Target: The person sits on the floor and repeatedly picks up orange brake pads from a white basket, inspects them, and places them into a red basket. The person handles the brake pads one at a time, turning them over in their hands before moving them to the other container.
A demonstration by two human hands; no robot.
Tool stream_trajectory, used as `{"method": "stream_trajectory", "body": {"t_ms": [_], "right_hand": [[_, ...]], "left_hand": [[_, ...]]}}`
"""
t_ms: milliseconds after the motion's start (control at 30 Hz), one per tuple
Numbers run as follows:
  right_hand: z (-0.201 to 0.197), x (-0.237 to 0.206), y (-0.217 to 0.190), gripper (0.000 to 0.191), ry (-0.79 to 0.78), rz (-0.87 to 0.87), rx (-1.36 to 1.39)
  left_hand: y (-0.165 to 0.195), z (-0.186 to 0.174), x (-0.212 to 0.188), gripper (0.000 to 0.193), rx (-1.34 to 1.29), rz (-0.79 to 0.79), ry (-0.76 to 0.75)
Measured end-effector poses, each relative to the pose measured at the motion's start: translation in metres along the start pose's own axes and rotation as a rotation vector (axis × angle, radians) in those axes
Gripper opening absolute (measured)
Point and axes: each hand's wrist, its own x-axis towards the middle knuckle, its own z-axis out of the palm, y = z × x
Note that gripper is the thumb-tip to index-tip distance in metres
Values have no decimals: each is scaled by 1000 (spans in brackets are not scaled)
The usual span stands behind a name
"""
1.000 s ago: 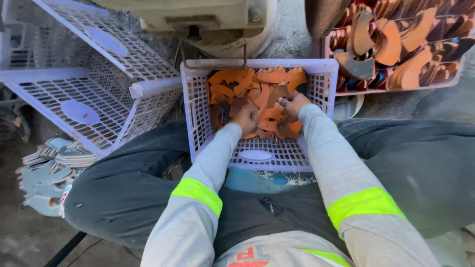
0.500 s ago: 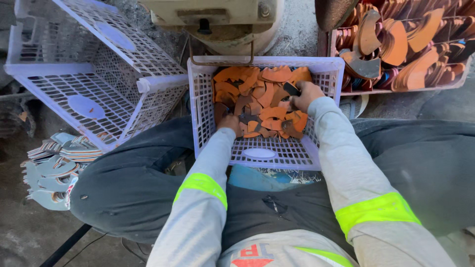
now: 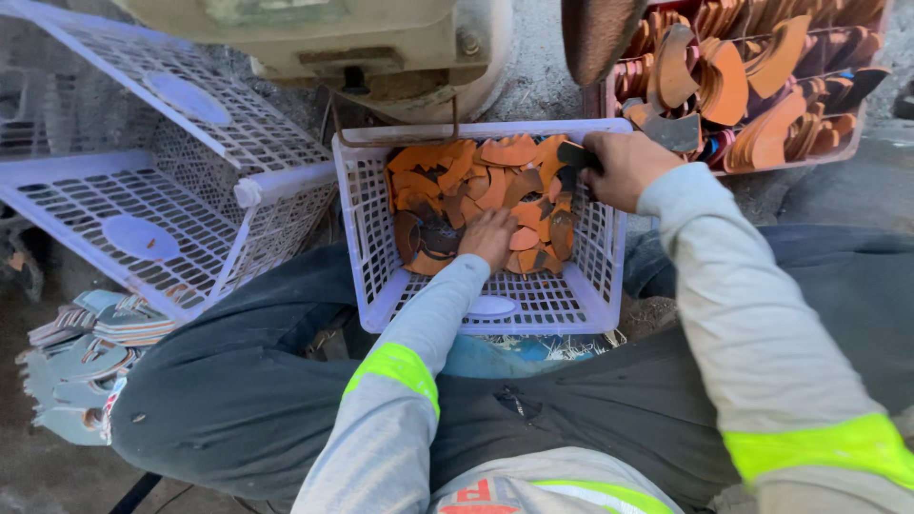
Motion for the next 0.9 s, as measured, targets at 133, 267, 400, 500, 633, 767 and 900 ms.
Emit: {"method": "stream_trajectory", "body": {"t_ms": [133, 267, 400, 500, 633, 767, 900], "right_hand": [[-41, -46, -20, 27, 7, 51, -96], [-64, -74, -20, 28, -10, 46, 30], [-67, -73, -13, 25, -9, 87, -39], [-67, -70, -9, 26, -17, 119, -44], [-69, -69, -12, 28, -11, 94, -2], [-74, -69, -15, 29, 19, 82, 19], [-76, -67, -15, 30, 16, 76, 4]], "left_hand": [[21, 9, 26, 70, 76, 166, 79], [19, 17, 12, 30, 216, 24, -341], [-2, 7, 5, 33, 36, -257, -277], [4, 4, 21, 51, 26, -134, 88], [19, 0, 51, 70, 82, -131, 94], [14, -8, 62, 49, 190, -40, 33], [10, -13, 60, 39, 263, 6, 18]]}}
